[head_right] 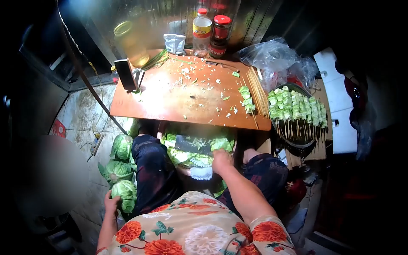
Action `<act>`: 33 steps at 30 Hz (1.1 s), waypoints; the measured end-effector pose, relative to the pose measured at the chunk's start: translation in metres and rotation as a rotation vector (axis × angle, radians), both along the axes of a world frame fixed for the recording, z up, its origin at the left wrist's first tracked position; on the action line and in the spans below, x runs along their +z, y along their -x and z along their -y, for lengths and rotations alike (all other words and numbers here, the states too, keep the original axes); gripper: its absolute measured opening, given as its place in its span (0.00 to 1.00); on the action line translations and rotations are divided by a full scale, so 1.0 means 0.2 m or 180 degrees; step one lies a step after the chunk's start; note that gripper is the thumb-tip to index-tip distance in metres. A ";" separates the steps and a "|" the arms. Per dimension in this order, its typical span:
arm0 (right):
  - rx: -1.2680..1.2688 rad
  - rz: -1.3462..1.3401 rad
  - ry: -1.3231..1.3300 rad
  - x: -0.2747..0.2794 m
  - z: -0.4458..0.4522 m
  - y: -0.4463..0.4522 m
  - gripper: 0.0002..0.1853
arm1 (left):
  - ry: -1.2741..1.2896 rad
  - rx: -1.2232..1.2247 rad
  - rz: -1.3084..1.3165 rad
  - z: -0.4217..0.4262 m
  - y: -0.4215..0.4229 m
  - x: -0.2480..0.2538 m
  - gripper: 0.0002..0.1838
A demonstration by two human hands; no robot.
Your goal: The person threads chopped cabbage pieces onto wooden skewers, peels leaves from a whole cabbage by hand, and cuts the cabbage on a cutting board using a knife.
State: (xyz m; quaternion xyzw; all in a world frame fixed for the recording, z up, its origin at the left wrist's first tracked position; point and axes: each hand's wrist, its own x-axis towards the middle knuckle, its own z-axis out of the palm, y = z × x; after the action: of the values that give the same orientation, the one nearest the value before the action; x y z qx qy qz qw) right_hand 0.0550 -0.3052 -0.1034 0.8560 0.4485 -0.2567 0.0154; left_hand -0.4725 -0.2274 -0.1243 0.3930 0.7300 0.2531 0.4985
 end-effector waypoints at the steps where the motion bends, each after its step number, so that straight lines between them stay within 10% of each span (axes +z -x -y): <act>1: 0.0066 0.0021 0.0000 -0.02 0.00 -0.01 0.13 | 0.0000 -0.0054 0.0074 -0.06 0.00 0.09 0.35; 8: 0.0231 0.0023 0.0321 -0.10 -0.02 -0.02 0.15 | -0.0972 -0.0819 0.0332 -0.60 -0.53 0.82 0.40; 10: 0.0216 0.0037 0.0309 -0.12 -0.02 -0.03 0.16 | -0.1928 -0.1538 -0.1301 -0.81 -0.68 0.85 0.42; 13: 0.0152 0.0092 0.0294 -0.19 -0.03 -0.03 0.15 | -0.2750 -0.2318 -0.1583 -0.98 -1.09 0.96 0.40; 26: 0.0057 0.0076 0.0679 -0.48 0.01 -0.01 0.24 | -0.2509 -0.4197 -0.2557 -0.85 -2.22 0.85 0.47; 33: 0.0396 -0.0208 0.0859 -0.18 -0.09 0.02 0.24 | -0.2463 -0.3353 -0.1003 -0.83 -2.09 0.68 0.44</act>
State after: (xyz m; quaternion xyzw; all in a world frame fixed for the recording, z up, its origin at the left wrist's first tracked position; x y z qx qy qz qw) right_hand 0.0514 -0.2881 -0.1390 0.8079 0.4623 -0.3409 0.1316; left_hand -0.0549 -0.0612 0.0117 0.8793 0.3615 0.1592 0.2660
